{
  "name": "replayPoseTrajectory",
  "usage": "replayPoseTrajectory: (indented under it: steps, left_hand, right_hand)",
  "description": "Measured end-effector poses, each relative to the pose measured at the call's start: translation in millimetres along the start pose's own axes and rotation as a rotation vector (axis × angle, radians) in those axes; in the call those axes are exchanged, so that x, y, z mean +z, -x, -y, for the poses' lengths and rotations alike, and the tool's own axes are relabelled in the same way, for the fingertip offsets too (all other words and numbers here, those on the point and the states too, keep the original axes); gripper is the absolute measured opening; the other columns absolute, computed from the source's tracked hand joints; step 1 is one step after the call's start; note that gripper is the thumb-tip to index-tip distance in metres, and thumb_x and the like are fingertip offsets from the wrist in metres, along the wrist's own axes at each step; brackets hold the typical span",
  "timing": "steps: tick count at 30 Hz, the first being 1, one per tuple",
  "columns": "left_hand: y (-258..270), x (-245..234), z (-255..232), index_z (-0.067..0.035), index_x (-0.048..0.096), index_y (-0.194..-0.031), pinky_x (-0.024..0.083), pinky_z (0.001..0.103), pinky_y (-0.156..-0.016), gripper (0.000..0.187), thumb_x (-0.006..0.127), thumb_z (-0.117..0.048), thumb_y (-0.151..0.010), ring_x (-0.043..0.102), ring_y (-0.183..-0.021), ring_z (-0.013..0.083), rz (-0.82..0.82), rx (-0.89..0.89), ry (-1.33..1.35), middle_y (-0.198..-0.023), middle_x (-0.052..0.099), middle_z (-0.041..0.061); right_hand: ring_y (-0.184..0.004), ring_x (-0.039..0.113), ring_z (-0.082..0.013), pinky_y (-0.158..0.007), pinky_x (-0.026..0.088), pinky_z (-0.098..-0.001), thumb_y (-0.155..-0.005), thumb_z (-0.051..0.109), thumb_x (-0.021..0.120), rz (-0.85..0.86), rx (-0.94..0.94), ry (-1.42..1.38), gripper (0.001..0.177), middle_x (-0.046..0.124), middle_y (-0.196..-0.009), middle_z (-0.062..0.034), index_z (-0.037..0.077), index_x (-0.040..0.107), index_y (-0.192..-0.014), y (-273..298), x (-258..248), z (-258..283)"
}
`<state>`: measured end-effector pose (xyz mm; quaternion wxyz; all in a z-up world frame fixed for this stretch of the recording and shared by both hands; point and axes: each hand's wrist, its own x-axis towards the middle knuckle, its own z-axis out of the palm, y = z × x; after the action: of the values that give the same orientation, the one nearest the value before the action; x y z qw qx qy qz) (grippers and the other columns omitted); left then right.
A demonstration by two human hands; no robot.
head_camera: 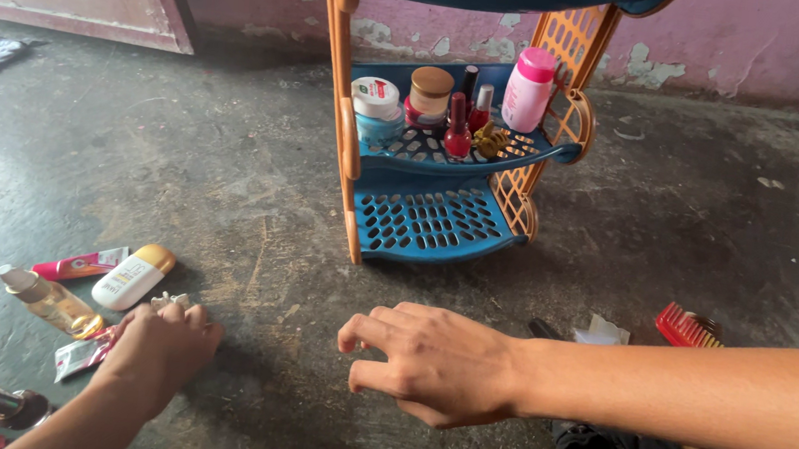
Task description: The person wipes several cosmetic bottles and jars with a dark cloth and places them onto a three-tiered plastic rack. They handle nail polish, a green bottle, and small jars one by one, arranging them on the shelves.
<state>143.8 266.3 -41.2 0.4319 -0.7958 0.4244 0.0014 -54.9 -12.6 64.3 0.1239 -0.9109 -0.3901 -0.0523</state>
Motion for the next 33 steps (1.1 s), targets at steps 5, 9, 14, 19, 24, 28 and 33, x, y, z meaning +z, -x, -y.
replayPoseTrajectory:
  steps: [5, 9, 14, 19, 24, 28, 33]
  left_hand:
    - [9.4, -26.9, 13.2, -0.016, 0.065, -0.115, 0.05, 0.039, -0.096, 0.029, 0.069, -0.017, -0.086, 0.048, -0.128, 0.0236, -0.118, -0.096, 0.243, -0.133, 0.048, 0.007]
    - [1.2, -24.9, 17.3, -0.018, 0.07, -0.109, 0.052, 0.04, -0.098, 0.026, 0.076, -0.018, -0.083, 0.049, -0.127, 0.0265, -0.092, -0.227, 0.613, -0.134, 0.048, 0.012]
    - [-15.4, -2.6, 20.1, -0.018, 0.073, -0.101, 0.056, 0.041, -0.095, 0.028, 0.081, -0.011, -0.076, 0.052, -0.124, 0.0321, -0.021, -0.295, 0.845, -0.125, 0.056, 0.008]
    - [-22.3, 14.0, 17.7, -0.011, 0.07, -0.09, 0.055, 0.042, -0.093, 0.022, 0.081, -0.009, -0.072, 0.06, -0.111, 0.0311, -0.166, -0.274, 0.882, -0.102, 0.068, 0.009]
    - [-16.9, -3.1, 13.5, -0.008, 0.069, -0.087, 0.054, 0.044, -0.087, 0.034, 0.088, -0.006, -0.059, 0.065, -0.099, 0.0314, -0.312, -0.191, 1.064, -0.09, 0.07, 0.012]
    - [-14.7, -54.7, 0.5, -0.009, 0.07, -0.095, 0.059, 0.037, -0.08, 0.034, 0.09, -0.015, -0.069, 0.073, -0.089, 0.0238, -0.307, -0.113, 1.262, -0.088, 0.076, 0.01]
    - [-11.4, -147.4, -39.8, -0.011, 0.076, -0.096, 0.061, 0.028, -0.083, 0.038, 0.097, -0.022, -0.067, 0.076, -0.089, 0.0122, -0.163, -0.051, 1.67, -0.09, 0.08, 0.004]
  right_hand:
    - [-0.108, 0.062, -0.029, -0.088, 0.052, -0.0434, -0.081, 0.006, 0.072, -0.009, -0.01, 0.001, 0.025, 0.058, -0.128, -0.0149, 0.006, 0.068, -0.105, -1.7, -0.4, -2.2]
    - [-0.107, 0.062, -0.0287, -0.087, 0.052, -0.0433, -0.08, 0.006, 0.072, 0.002, -0.007, 0.001, 0.025, 0.058, -0.128, -0.0147, 0.006, 0.068, -0.105, -2.5, 0.6, -2.4]
    - [-0.108, 0.062, -0.029, -0.087, 0.052, -0.0432, -0.079, 0.005, 0.072, -0.004, -0.018, 0.001, 0.026, 0.058, -0.129, -0.015, 0.006, 0.067, -0.104, 1.3, -1.7, 0.0]
    - [-0.107, 0.061, -0.0292, -0.086, 0.051, -0.0432, -0.078, 0.005, 0.071, -0.001, -0.018, 0.006, 0.028, 0.057, -0.129, -0.0142, 0.006, 0.068, -0.105, 9.6, -1.5, 0.9]
    - [-0.107, 0.061, -0.0279, -0.087, 0.051, -0.0424, -0.079, 0.004, 0.07, 0.004, 0.011, 0.008, 0.026, 0.057, -0.129, -0.0133, 0.007, 0.067, -0.105, 21.3, -3.6, 0.8]
    - [-0.107, 0.062, -0.0274, -0.091, 0.051, -0.0435, -0.082, 0.011, 0.074, -0.006, 0.196, -0.079, 0.025, 0.059, -0.126, -0.0116, 0.009, 0.068, -0.106, 32.4, -8.2, 6.6]
    - [-0.102, 0.071, -0.0243, -0.083, 0.059, -0.0419, -0.09, 0.046, 0.061, -0.171, 1.082, -0.718, 0.05, 0.063, -0.125, -0.0129, 0.014, 0.056, -0.129, 44.0, -3.4, 0.3]
